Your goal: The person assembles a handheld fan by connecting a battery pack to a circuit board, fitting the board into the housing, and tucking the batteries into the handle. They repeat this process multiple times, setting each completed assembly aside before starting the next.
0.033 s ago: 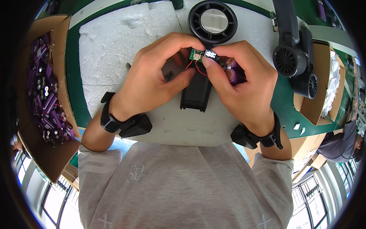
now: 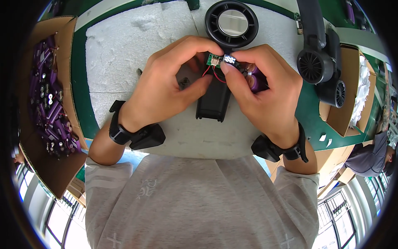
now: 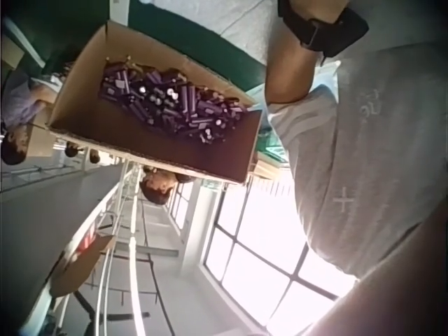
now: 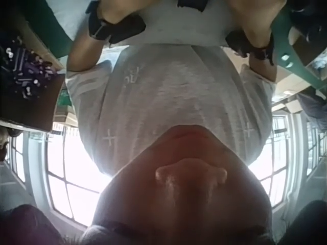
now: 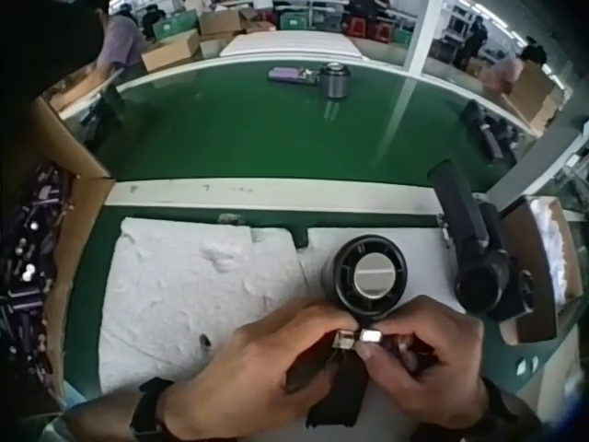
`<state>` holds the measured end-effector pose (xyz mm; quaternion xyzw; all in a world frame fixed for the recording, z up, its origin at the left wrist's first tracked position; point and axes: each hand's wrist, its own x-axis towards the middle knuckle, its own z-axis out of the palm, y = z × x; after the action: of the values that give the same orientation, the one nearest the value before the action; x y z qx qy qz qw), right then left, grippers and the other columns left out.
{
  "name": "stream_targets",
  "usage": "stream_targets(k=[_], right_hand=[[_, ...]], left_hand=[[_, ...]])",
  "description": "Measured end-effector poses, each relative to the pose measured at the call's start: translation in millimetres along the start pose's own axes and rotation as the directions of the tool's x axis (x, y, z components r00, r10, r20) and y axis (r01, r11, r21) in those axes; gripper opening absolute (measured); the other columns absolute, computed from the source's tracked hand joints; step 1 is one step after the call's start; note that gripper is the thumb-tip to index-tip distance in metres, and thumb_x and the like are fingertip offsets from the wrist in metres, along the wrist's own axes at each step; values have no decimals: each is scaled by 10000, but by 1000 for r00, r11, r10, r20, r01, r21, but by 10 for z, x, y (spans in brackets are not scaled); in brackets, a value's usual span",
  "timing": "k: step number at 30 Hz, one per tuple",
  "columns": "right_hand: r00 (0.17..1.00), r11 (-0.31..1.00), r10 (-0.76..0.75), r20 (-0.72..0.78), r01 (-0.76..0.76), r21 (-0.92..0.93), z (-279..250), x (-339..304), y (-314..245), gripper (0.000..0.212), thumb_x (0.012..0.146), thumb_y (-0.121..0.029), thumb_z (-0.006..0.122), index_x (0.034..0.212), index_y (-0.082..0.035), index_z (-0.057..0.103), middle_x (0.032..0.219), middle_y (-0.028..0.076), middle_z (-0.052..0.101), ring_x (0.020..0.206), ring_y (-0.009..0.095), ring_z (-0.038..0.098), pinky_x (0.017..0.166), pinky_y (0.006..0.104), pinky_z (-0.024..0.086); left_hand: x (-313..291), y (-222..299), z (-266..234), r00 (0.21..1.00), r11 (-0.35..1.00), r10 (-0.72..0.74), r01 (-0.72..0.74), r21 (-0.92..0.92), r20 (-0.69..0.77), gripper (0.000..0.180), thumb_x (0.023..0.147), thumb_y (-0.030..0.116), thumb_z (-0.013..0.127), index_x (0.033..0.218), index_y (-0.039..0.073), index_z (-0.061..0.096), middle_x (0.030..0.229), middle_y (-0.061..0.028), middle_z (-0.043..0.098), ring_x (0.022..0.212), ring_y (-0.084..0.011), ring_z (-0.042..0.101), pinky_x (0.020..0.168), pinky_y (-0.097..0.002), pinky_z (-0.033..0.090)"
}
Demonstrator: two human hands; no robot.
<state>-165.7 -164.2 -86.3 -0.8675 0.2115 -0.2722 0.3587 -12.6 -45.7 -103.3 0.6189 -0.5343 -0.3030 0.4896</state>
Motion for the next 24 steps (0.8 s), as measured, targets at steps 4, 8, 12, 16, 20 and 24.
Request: stream_targets(k=[4,8,12,16,20,24], right_hand=[[993,997,80,90,-80,-1,-64,0,-24,175,744,1,758,892,-5,664,768,41,628,591,71,530,515,206,406],[983,997,83,166,-82,-13,-94,10,-20,195,752,20,754,924,7,662,810,50,627,668,87,544,585,209,425],[982,999,-46,182,50,-18,-95,23,0,243,722,32,767,943,3,670,833,74,630,675,122,572,582,228,447],[980,991,-106,169,118,-67,-68,23,-9,263,709,37,773,950,0,675,846,92,633,688,151,596,583,242,463],[989,993,-88,115,96,-67,-33,11,-26,245,719,32,773,941,-3,676,840,97,637,694,159,604,585,243,469],[993,995,-67,96,73,-62,-19,2,-51,231,727,28,774,932,-3,674,831,97,637,690,159,605,583,243,469]], left_hand=[[12,59,-62,998,997,-41,45,-60,57,439,725,-109,665,1128,53,603,1021,-46,633,835,-151,624,744,-259,519],[21,-16,-83,995,989,-37,50,-141,95,438,731,-103,664,1136,49,602,1043,-40,632,829,-136,618,748,-250,511],[23,-11,-72,996,997,-40,45,-62,80,429,739,-97,661,1136,55,603,1027,-34,637,822,-124,616,740,-247,511],[33,10,-39,998,995,-54,57,-83,40,401,737,-84,669,1104,64,605,972,-33,645,802,-126,617,733,-247,511],[25,47,-24,993,992,-118,119,-36,28,370,732,-66,685,1064,69,596,918,-28,647,787,-128,622,729,-248,512],[18,26,-14,990,989,-142,143,-28,20,353,729,-52,694,1042,71,585,892,-31,642,788,-135,630,728,-256,512]])
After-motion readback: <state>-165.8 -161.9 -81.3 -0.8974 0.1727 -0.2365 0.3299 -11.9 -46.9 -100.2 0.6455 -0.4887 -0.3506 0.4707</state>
